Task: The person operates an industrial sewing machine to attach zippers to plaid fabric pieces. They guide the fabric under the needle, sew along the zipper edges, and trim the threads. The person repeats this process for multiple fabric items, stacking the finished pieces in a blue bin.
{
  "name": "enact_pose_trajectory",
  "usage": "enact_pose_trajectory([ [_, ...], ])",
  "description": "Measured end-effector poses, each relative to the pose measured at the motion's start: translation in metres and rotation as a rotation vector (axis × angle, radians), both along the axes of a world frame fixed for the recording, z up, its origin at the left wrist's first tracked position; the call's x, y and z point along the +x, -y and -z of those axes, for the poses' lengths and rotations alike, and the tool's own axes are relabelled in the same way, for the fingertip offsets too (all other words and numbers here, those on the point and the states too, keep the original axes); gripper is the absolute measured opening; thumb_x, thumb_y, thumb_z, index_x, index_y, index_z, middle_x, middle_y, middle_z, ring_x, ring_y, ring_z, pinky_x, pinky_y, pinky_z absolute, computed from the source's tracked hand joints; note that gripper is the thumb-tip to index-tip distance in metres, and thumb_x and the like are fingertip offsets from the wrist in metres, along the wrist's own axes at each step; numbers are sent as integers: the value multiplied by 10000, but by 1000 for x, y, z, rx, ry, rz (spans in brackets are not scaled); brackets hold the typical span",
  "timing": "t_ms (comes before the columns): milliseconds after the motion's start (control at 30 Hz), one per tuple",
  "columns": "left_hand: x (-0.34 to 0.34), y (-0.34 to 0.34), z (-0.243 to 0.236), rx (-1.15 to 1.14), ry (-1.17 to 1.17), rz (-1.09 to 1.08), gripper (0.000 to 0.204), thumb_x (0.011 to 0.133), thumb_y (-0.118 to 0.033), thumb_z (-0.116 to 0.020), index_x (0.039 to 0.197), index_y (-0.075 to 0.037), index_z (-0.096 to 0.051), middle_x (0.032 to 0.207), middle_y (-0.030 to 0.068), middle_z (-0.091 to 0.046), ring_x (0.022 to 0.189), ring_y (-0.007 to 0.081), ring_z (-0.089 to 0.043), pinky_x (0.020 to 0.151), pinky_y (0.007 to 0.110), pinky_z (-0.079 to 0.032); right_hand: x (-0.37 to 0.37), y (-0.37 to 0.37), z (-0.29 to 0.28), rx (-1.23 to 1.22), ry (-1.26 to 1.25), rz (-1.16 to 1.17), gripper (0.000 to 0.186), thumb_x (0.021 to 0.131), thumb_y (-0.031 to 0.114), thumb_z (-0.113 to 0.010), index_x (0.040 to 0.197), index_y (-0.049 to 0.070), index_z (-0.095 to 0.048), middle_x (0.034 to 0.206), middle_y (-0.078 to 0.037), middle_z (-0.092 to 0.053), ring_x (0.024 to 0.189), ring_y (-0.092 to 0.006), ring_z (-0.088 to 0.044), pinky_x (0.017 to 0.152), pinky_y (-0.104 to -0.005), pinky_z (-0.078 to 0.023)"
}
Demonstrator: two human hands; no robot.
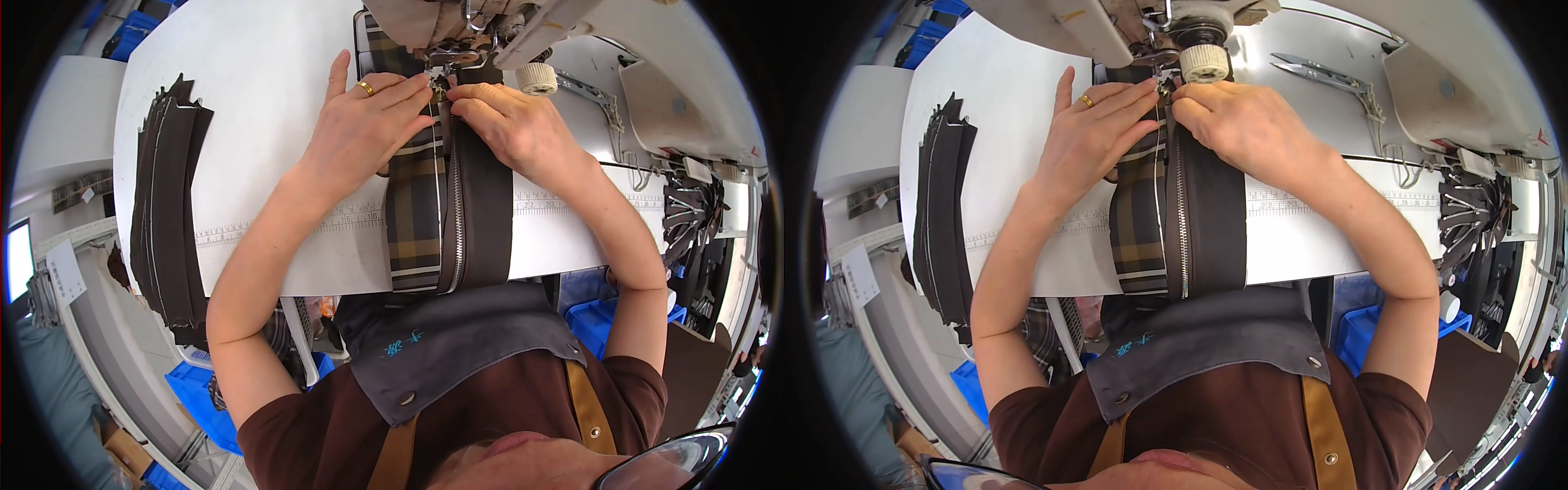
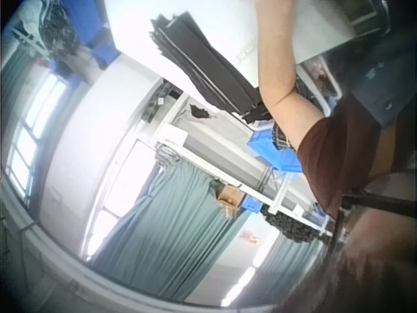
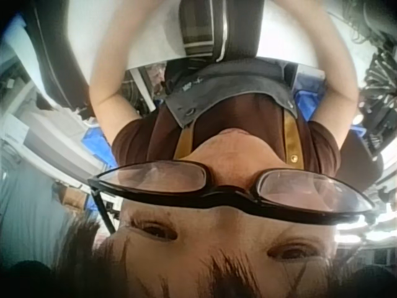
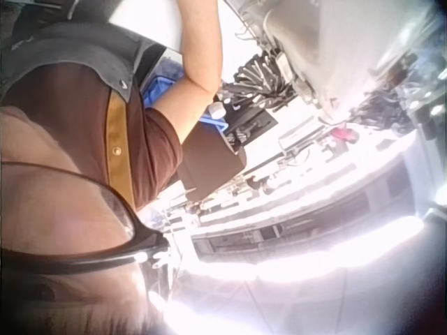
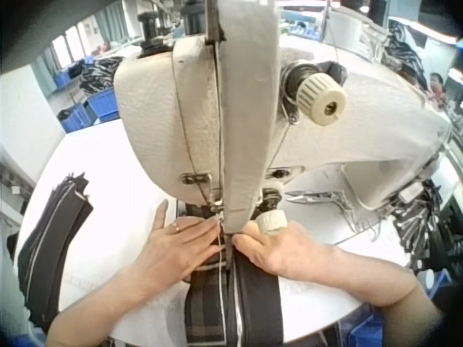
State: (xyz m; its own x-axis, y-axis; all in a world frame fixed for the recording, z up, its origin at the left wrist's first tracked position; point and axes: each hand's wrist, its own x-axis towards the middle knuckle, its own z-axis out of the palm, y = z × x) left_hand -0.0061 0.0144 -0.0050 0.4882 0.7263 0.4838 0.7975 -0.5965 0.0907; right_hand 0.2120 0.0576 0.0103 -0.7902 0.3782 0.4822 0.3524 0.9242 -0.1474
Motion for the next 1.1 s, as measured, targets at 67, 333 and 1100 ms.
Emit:
enact_pose_trajectory([
  [67, 1, 2, -3, -64, -1, -6, 325, 815, -257, -677, 1105, -111, -675, 1173, -23, -643, 1041, 148, -580, 1074, 551, -236, -1, 1, 0, -7, 4, -5, 95, 789, 72, -597, 860, 19, -564, 941, -88, -632, 831, -260, -642, 638, -355, -530],
  [333, 4, 5, 3, -48, 31, -37, 295, 847, -232, -650, 1123, -128, -663, 1190, -29, -633, 1060, 154, -571, 1068, 531, -249, 5, 13, 11, -308, -301, 112, 228, 779, 78, -655, 986, -6, -607, 1003, -122, -632, 844, -294, -633, 693, -354, -532],
  [1100, 8, 11, 8, 59, -23, 14, 294, 816, -78, -647, 1105, -45, -611, 1198, 21, -615, 1039, 169, -565, 996, 407, -327, 0, 19, 12, 34, -9, 124, 358, 792, 226, -689, 1110, 70, -642, 1118, -26, -615, 931, -194, -547, 786, -320, -464],
])
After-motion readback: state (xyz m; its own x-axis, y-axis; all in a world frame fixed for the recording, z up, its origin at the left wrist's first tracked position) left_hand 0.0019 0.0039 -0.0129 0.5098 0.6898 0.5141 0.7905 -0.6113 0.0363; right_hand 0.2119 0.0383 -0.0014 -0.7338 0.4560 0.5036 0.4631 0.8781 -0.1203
